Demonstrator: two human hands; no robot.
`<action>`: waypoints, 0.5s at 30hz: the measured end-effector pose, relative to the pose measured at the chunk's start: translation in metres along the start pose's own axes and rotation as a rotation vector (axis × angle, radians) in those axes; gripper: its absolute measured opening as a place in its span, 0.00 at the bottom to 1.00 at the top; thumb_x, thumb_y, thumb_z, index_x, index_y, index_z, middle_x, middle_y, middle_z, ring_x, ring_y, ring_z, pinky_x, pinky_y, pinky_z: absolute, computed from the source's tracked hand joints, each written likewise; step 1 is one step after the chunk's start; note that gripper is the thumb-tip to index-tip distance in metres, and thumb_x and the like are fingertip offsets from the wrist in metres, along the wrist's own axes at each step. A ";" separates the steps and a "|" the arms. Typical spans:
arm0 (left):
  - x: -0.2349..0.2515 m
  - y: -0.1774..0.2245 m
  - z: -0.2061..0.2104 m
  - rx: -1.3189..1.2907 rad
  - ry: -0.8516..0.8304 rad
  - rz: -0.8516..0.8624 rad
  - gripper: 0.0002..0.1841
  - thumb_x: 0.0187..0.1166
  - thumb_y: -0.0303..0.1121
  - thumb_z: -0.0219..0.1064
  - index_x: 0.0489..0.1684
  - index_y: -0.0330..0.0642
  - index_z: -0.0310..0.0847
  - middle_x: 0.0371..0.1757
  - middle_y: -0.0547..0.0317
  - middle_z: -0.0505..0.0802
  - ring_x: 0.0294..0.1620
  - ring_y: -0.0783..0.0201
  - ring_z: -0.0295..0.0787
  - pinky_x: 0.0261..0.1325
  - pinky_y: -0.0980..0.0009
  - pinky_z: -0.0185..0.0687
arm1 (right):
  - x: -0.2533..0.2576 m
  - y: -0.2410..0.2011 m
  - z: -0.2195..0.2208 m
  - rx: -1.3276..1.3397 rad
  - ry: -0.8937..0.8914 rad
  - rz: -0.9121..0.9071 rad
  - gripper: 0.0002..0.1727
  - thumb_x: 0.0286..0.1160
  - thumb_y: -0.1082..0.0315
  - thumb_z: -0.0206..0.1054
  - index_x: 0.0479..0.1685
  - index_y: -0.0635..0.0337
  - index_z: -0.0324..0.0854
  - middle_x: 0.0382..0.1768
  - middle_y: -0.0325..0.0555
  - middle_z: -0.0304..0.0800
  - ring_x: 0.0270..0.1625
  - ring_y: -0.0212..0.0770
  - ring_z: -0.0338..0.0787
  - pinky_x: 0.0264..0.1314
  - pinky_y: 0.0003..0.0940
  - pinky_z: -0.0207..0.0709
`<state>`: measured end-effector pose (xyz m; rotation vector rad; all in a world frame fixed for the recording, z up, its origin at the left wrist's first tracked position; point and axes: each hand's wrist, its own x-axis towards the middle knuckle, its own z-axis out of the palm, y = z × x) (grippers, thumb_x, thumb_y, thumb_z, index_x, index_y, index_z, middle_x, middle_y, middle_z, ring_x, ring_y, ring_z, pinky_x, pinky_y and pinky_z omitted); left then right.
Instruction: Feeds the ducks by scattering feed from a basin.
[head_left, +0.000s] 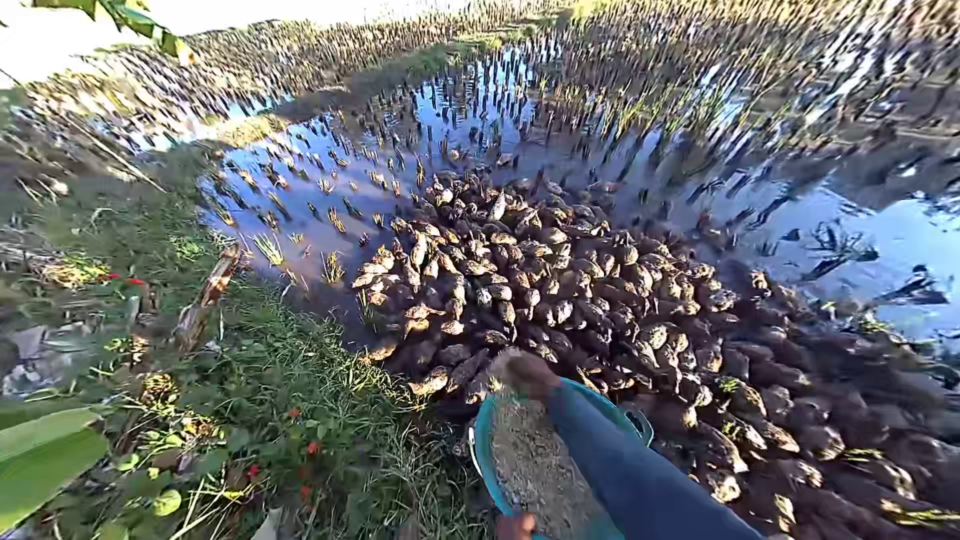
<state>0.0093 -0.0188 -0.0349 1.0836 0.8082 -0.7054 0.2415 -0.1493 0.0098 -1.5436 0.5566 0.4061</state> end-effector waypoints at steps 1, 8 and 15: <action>0.000 0.011 -0.001 0.010 0.024 -0.003 0.14 0.76 0.19 0.61 0.57 0.30 0.69 0.33 0.50 0.84 0.27 0.60 0.82 0.28 0.60 0.83 | 0.005 -0.054 0.008 0.135 0.006 -0.090 0.21 0.84 0.72 0.58 0.73 0.68 0.72 0.53 0.57 0.87 0.48 0.46 0.89 0.53 0.45 0.85; 0.005 0.043 -0.014 -0.094 0.081 -0.001 0.22 0.74 0.17 0.60 0.68 0.30 0.65 0.40 0.38 0.86 0.30 0.49 0.87 0.29 0.52 0.86 | 0.005 -0.168 0.000 -0.042 0.077 -0.323 0.25 0.85 0.73 0.56 0.81 0.58 0.71 0.64 0.61 0.87 0.53 0.56 0.93 0.52 0.54 0.89; -0.024 0.036 -0.006 0.053 -0.039 0.025 0.24 0.73 0.16 0.62 0.70 0.28 0.63 0.41 0.42 0.86 0.33 0.53 0.87 0.36 0.54 0.87 | -0.028 0.035 -0.011 -0.745 0.010 0.032 0.42 0.78 0.45 0.70 0.85 0.64 0.68 0.78 0.70 0.75 0.81 0.68 0.74 0.83 0.66 0.66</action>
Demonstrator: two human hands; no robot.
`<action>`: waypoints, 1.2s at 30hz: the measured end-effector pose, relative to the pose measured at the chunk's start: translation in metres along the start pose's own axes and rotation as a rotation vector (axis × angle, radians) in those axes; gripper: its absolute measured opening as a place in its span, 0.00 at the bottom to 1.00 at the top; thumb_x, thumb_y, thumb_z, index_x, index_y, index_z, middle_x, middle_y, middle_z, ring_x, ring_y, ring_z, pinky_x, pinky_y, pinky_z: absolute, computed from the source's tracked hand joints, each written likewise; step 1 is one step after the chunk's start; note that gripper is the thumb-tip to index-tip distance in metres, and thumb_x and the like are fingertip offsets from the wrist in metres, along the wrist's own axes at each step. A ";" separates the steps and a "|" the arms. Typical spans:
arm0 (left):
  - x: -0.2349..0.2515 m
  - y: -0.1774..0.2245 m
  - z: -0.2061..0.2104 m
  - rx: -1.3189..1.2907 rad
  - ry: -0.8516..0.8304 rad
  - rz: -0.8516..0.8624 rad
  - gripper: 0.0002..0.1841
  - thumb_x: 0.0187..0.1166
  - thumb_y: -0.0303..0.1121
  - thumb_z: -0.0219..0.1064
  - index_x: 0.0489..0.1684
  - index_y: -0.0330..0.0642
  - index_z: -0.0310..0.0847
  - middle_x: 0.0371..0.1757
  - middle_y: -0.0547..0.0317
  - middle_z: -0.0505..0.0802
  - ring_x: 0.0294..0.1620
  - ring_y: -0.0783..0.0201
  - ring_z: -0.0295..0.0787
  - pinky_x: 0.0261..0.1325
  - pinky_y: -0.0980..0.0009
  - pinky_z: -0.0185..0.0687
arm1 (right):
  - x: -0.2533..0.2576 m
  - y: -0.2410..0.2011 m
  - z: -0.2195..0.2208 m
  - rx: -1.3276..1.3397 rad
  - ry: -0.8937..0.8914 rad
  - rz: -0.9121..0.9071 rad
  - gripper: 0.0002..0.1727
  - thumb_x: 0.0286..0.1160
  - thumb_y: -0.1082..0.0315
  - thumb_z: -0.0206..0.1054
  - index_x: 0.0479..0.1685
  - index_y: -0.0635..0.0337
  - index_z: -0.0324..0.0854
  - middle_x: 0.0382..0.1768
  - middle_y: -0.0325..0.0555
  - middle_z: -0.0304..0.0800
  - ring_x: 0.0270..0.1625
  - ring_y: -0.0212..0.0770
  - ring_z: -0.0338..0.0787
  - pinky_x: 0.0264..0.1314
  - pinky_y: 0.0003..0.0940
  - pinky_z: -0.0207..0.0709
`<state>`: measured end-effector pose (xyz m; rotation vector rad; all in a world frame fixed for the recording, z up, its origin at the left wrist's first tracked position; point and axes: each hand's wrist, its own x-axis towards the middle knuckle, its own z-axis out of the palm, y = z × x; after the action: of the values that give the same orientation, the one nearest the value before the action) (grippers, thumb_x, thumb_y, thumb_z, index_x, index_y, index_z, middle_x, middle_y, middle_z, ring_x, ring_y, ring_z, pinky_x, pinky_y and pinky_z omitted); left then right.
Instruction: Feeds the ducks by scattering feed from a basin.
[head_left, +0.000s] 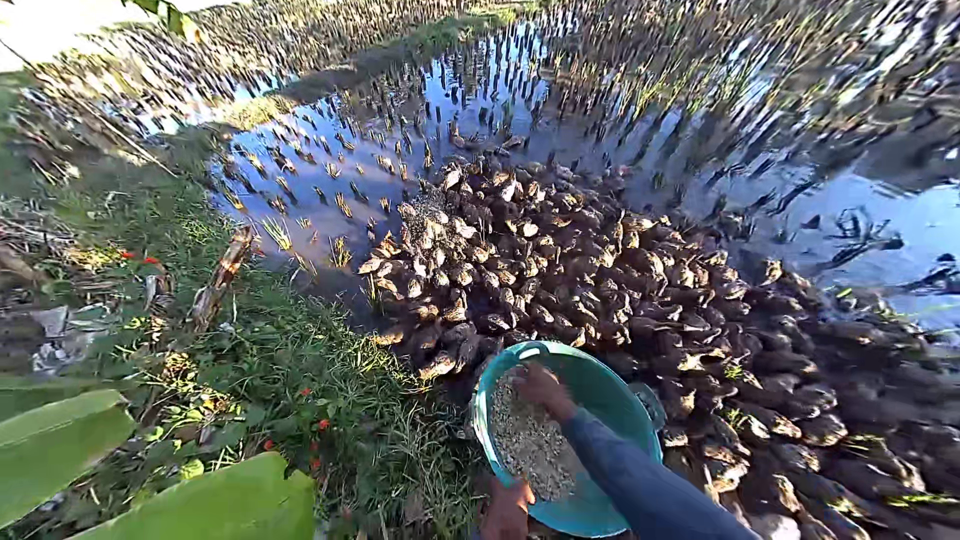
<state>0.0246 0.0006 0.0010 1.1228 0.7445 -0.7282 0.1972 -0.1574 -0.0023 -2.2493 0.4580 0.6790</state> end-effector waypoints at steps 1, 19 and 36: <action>-0.004 -0.004 0.000 0.056 -0.038 0.007 0.27 0.73 0.17 0.63 0.73 0.27 0.61 0.43 0.42 0.86 0.37 0.55 0.86 0.40 0.55 0.87 | -0.008 0.018 0.015 -0.027 0.010 0.040 0.48 0.75 0.42 0.72 0.88 0.64 0.62 0.82 0.72 0.68 0.84 0.70 0.71 0.84 0.68 0.65; 0.008 -0.048 0.045 0.336 -0.041 -0.099 0.23 0.73 0.17 0.65 0.69 0.26 0.67 0.40 0.40 0.88 0.34 0.53 0.88 0.38 0.54 0.88 | -0.053 0.125 -0.009 1.307 0.146 0.199 0.12 0.82 0.70 0.56 0.60 0.62 0.75 0.33 0.45 0.85 0.28 0.38 0.83 0.28 0.37 0.80; -0.001 -0.041 -0.015 0.180 0.105 -0.079 0.21 0.72 0.12 0.56 0.64 0.32 0.63 0.36 0.45 0.88 0.26 0.56 0.90 0.28 0.59 0.91 | -0.089 0.267 -0.306 0.376 0.991 0.334 0.22 0.81 0.61 0.65 0.68 0.65 0.83 0.67 0.67 0.85 0.71 0.66 0.83 0.73 0.70 0.73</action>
<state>-0.0112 0.0041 -0.0232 1.3084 0.8280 -0.8202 0.0929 -0.5503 0.0864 -2.0135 1.3238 -0.4196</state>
